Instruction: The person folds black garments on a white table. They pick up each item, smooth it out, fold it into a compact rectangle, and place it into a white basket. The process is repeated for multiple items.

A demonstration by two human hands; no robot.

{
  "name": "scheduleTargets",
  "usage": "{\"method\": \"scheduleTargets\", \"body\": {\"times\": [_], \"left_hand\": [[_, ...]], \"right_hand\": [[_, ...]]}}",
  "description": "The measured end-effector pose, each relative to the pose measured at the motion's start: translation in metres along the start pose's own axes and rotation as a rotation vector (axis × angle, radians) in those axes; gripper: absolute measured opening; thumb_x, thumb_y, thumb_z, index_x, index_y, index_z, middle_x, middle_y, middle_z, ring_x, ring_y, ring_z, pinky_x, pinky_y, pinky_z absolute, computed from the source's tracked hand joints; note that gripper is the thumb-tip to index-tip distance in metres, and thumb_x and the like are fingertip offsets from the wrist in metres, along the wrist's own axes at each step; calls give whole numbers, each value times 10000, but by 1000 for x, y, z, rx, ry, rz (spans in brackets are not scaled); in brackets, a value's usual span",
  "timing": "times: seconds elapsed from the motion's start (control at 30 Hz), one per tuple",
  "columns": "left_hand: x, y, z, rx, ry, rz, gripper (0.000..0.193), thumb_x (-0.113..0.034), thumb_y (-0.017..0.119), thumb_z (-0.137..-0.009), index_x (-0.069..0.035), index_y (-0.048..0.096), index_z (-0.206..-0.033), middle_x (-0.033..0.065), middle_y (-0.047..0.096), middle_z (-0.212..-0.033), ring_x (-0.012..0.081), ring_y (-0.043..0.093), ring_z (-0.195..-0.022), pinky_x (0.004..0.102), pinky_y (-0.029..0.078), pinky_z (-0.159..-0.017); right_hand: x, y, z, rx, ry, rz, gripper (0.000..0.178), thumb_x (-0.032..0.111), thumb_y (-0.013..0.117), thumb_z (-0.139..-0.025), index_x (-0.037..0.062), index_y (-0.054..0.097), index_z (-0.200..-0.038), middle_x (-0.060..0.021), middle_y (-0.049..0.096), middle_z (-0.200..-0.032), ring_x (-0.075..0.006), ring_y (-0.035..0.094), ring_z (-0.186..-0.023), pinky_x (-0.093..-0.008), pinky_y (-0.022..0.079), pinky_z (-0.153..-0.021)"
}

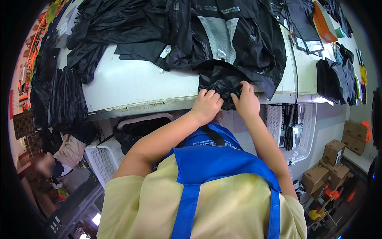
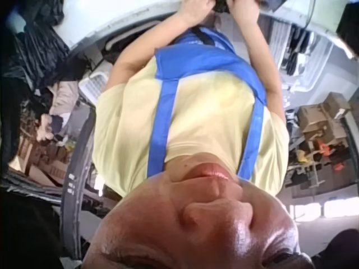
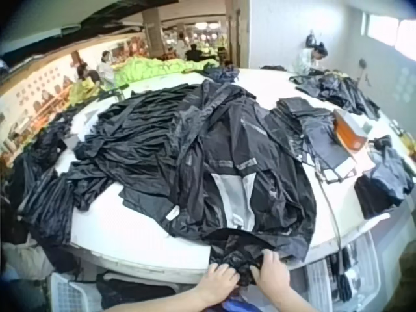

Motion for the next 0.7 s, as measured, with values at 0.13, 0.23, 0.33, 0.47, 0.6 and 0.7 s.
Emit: {"method": "scheduleTargets", "body": {"times": [0.13,0.23,0.33,0.47,0.6,0.7], "left_hand": [[30,16,-11,64,-96,260,130,-231,622,-832,-109,633,-876,48,640,-831,226,571,-881,388,351,-823],[43,24,-32,226,-171,350,150,-227,570,-893,-92,546,-954,92,658,-736,300,630,-757,425,364,-803],[61,39,-43,291,-299,404,162,-217,547,-912,-92,479,-989,121,659,-754,342,631,-753,457,371,-779],[65,47,-42,269,-317,392,162,-223,528,-928,-87,465,-990,134,657,-743,354,624,-729,474,377,-760],[10,-26,-31,-226,31,-58,203,-266,641,-796,-116,583,-919,59,603,-939,242,518,-1021,441,323,-883],[21,-4,-30,-114,42,77,260,-243,688,-741,-90,579,-921,60,595,-930,244,537,-959,406,373,-870]], "right_hand": [[60,-5,51,-113,-629,101,366,204,684,-750,96,608,-1092,-85,608,-990,-252,573,-996,-404,412,-927],[5,22,19,50,-385,-85,285,186,665,-782,78,624,-1042,-89,623,-887,-282,582,-878,-424,435,-846],[27,13,11,40,-450,21,276,189,671,-773,78,632,-1023,-84,624,-910,-282,575,-881,-407,444,-814],[41,7,23,-55,-637,65,236,180,673,-755,77,635,-965,-92,618,-950,-281,561,-898,-386,450,-797],[11,30,-9,211,-552,-80,218,151,660,-775,35,639,-958,-124,623,-950,-314,566,-878,-400,457,-790],[7,30,-20,260,-464,-237,180,137,639,-813,-2,636,-926,-160,619,-934,-355,577,-876,-414,471,-791]]}}
Point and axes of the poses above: each hand's wrist, its own z-axis away from the middle knuckle, its own y-axis out of the palm, x = y × z, the point moved 9 cm from there along -z, towards the middle knuckle
